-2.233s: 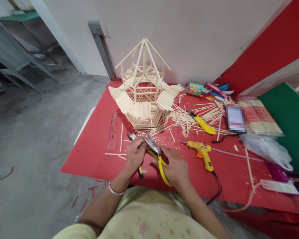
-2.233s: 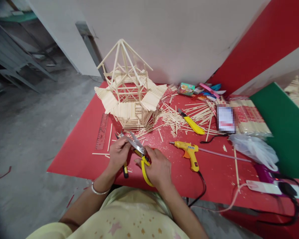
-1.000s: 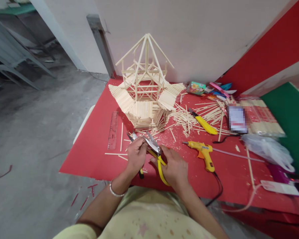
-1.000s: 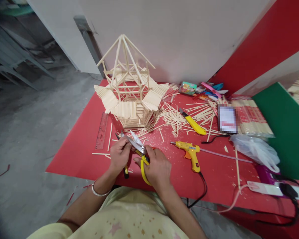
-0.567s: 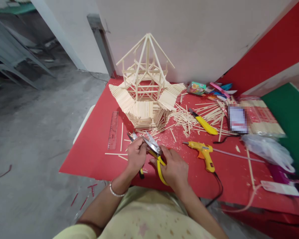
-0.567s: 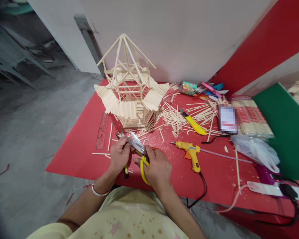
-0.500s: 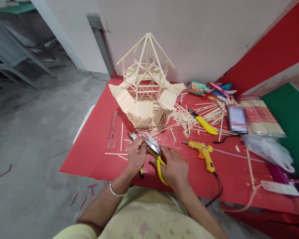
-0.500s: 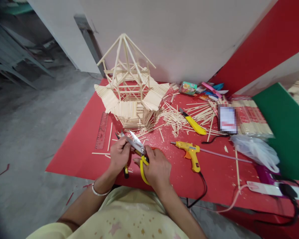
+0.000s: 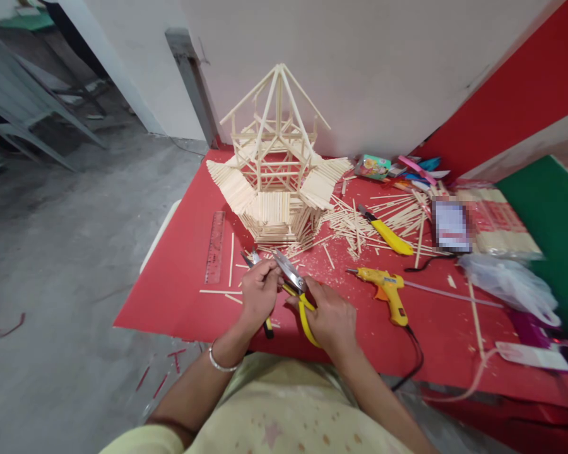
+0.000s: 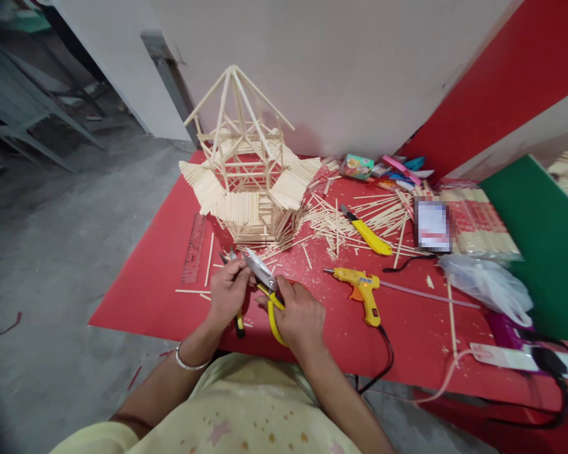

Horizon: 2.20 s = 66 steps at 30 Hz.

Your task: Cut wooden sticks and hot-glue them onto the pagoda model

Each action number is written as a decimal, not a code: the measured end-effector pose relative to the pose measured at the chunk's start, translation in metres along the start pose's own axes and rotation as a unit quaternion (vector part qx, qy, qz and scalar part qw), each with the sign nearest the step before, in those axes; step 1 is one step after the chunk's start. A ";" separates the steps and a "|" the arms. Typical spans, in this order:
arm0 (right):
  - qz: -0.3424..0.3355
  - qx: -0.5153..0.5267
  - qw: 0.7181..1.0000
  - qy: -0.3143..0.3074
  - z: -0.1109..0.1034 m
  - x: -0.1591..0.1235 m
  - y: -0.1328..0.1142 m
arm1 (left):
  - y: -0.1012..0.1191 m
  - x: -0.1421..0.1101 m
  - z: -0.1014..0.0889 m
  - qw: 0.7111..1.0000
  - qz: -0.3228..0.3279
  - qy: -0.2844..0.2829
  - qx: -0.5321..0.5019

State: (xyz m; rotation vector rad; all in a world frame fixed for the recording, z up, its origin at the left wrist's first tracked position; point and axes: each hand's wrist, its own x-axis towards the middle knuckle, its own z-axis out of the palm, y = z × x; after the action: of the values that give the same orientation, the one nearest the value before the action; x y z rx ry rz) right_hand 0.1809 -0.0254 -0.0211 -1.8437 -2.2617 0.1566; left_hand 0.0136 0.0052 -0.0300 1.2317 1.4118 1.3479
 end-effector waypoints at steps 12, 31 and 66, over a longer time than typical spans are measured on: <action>0.001 -0.019 1.000 0.019 -0.005 0.000 -0.002 | -0.001 0.001 0.002 0.999 -0.038 -0.004 -0.037; -0.001 -0.012 1.000 0.020 0.002 -0.001 0.004 | -0.001 0.002 -0.001 0.998 -0.023 -0.020 -0.049; 0.019 -0.065 0.998 -0.007 -0.027 -0.017 0.026 | 0.041 0.001 -0.007 0.943 -0.121 -0.008 -0.312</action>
State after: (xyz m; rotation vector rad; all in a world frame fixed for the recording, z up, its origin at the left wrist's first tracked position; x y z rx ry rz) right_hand 0.2155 -0.0379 -0.0026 -1.9571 -2.2976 0.0288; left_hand 0.0115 0.0024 0.0110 0.6272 0.9638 1.4464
